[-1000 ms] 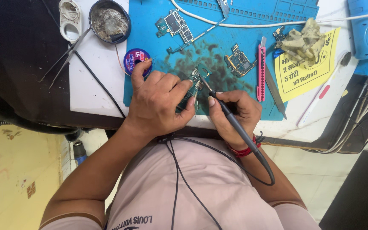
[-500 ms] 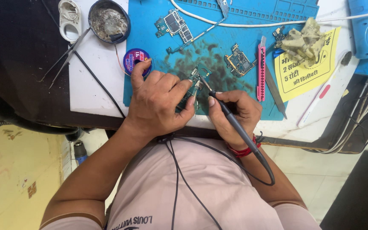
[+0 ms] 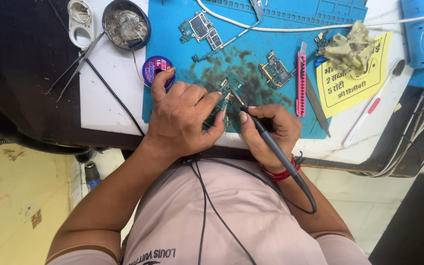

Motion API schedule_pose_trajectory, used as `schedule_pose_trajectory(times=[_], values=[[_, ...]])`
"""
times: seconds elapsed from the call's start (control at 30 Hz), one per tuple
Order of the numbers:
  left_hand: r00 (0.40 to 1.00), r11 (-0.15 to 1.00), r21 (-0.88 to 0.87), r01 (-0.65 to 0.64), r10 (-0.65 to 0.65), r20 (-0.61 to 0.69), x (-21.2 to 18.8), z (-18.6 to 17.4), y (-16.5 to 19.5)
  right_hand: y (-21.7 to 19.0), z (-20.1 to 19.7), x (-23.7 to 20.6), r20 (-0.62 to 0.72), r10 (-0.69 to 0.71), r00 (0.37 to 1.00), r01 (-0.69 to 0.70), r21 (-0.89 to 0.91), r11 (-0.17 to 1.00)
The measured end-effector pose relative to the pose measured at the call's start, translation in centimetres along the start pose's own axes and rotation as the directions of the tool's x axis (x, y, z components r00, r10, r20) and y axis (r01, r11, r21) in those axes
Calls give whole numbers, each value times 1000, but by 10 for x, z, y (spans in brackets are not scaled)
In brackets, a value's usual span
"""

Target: The person uses a soldering iron and solder wire to reflow or attach components on a small green circuit board. They hold the board with one hand while applying heat and solder with the other, working on specific connection points.

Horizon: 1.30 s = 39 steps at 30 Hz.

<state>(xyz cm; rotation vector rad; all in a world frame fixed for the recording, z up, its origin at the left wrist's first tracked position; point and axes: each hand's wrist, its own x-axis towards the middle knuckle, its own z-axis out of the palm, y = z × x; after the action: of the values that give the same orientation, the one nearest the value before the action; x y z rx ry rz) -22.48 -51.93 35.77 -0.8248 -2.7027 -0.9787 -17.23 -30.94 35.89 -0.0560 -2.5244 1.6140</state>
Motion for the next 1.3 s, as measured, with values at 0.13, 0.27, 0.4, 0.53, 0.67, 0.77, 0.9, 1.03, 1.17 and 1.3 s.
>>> schedule_pose_trajectory(times=[0.13, 0.27, 0.4, 0.53, 0.67, 0.77, 0.9, 1.03, 1.17, 1.3], values=[[1000, 1000, 0, 0, 0, 3, 0, 0, 0, -1, -1, 2, 7, -5, 1000, 5, -13, 1000], [1000, 1000, -6, 2, -2, 8, 1, -1, 1, -2, 0, 2, 10, -12, 1000, 12, -7, 1000], [1000, 1000, -6, 5, -5, 8, 1, -2, 1, -2, 0, 1, 9, -20, 1000, 20, -10, 1000], [1000, 1000, -1, 2, -2, 2, 1, -2, 1, -2, 0, 1, 4, 4, 1000, -4, 7, 1000], [1000, 1000, -5, 7, -7, -1, 1, -1, 1, -2, -1, 1, 11, -11, 1000, 11, 2, 1000], [1000, 1000, -5, 8, -8, -2, 0, -1, 1, -1, 0, 0, 8, -15, 1000, 15, -4, 1000], [1000, 1000, -2, 6, -6, 0, 0, -1, 1, -1, 0, 1, -5, 6, 1000, -6, 18, 1000], [1000, 1000, 2, 5, -5, 3, 0, -1, 0, -1, 1, 0, -3, -3, 1000, 3, -1, 1000], [1000, 1000, 2, 2, -2, -2, 0, 0, -1, 0, 2, 1, 1, -7, 1000, 7, 13, 1000], [1000, 1000, 6, 0, 0, -2, 0, 0, -1, 0, 2, 0, -2, -3, 1000, 3, 10, 1000]])
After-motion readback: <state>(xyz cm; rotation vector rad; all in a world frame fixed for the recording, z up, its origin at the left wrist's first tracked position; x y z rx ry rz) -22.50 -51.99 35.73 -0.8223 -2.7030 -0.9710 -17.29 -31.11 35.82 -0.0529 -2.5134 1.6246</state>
